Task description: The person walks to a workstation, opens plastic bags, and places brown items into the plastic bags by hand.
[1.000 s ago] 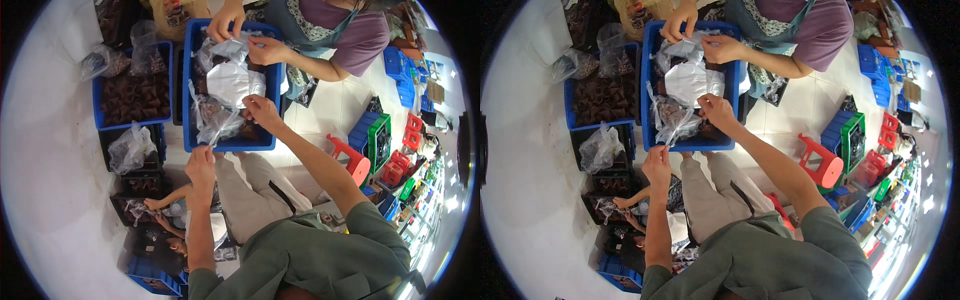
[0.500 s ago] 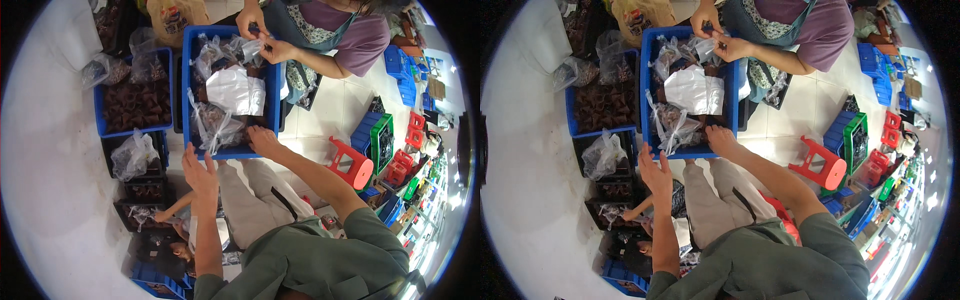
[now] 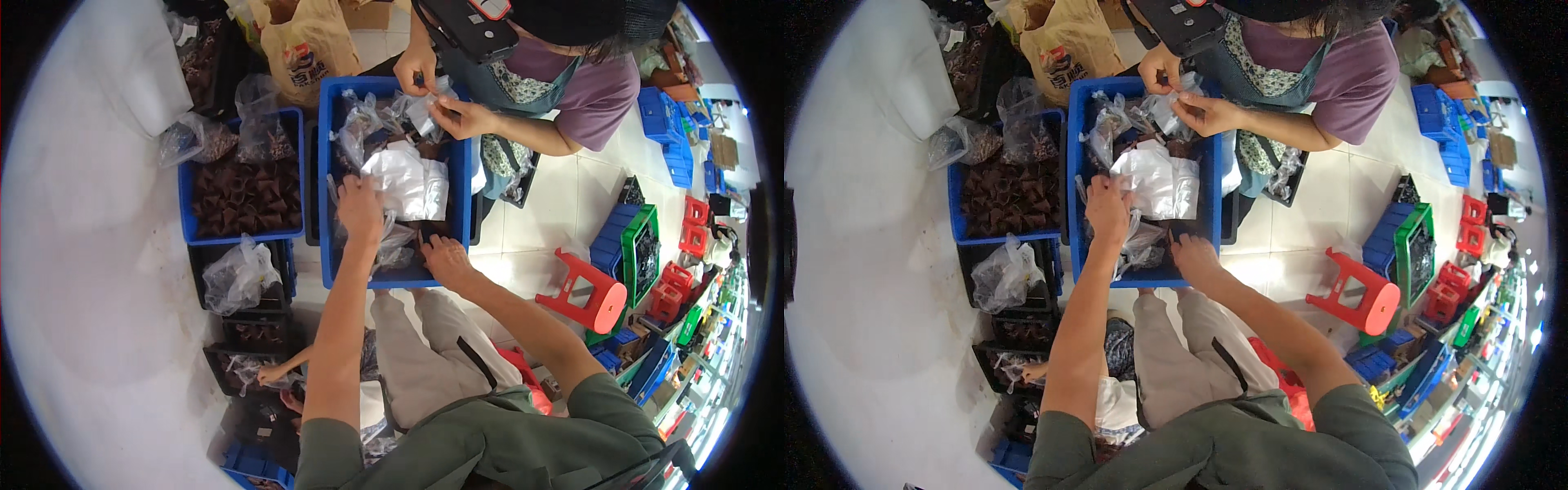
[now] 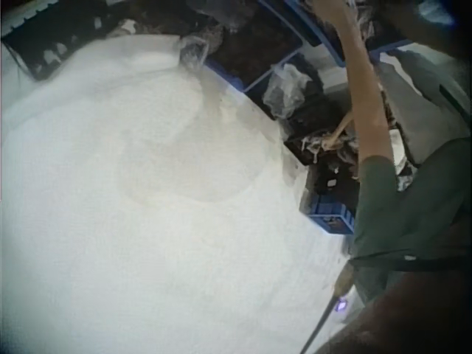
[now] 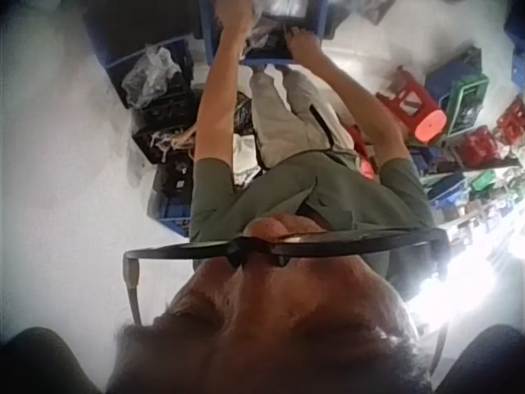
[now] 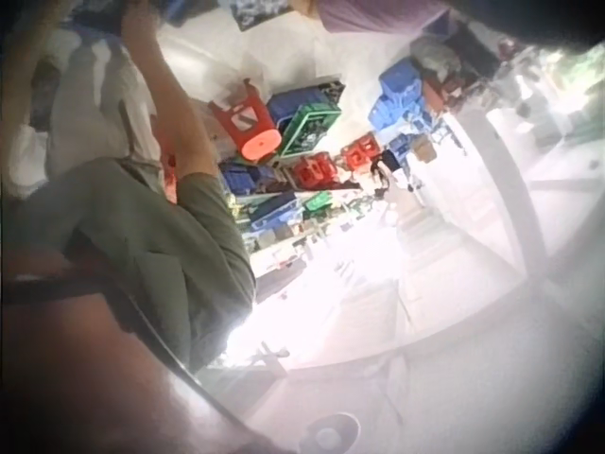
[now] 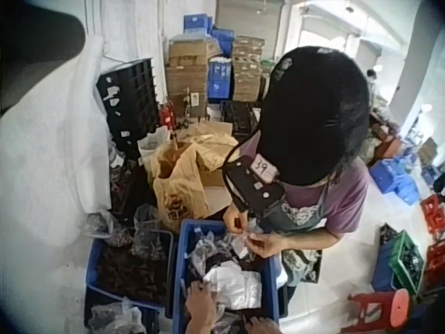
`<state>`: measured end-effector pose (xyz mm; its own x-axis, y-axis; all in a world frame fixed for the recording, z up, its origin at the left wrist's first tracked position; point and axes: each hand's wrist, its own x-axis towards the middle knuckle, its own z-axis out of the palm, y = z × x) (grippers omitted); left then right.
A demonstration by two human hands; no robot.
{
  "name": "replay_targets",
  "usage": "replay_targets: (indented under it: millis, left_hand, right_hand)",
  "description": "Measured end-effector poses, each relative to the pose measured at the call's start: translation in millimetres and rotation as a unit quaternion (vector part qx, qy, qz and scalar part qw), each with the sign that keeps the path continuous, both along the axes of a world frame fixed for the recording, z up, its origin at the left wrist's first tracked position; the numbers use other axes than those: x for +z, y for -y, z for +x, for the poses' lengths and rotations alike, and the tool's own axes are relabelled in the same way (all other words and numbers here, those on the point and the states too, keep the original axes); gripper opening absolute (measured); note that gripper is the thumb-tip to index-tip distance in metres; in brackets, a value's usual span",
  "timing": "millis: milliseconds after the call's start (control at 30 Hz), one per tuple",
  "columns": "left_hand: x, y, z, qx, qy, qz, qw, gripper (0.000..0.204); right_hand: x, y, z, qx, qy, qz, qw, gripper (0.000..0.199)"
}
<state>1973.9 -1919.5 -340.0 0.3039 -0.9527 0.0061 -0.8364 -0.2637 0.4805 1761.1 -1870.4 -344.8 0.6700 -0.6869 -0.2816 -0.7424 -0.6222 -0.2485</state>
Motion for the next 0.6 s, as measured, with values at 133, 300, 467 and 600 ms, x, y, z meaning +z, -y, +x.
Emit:
replay_targets:
  millis: [133, 300, 467, 600]
  left_hand:
    - [-15.1, -1.1, 3.8, -0.025, -0.001, -0.049, 0.998, 0.019]
    - [13.9, -23.0, 4.3, -0.019, -0.01, -0.174, 0.984, 0.015]
    - [44.1, -33.3, -14.5, 0.0, -0.058, -0.211, 0.976, 0.012]
    - [50.7, -41.9, -18.5, 0.121, -0.286, -0.141, 0.94, 0.014]
  right_hand:
    - [3.4, 2.4, -5.2, 0.016, 0.013, -0.003, 1.0, 0.011]
    - [60.3, 24.0, 9.8, -0.139, 0.131, 0.086, 0.978, 0.019]
    - [69.3, 64.6, 45.3, -0.41, 0.323, 0.192, 0.831, 0.048]
    - [54.3, 71.3, 55.3, -0.491, 0.396, 0.291, 0.719, 0.075]
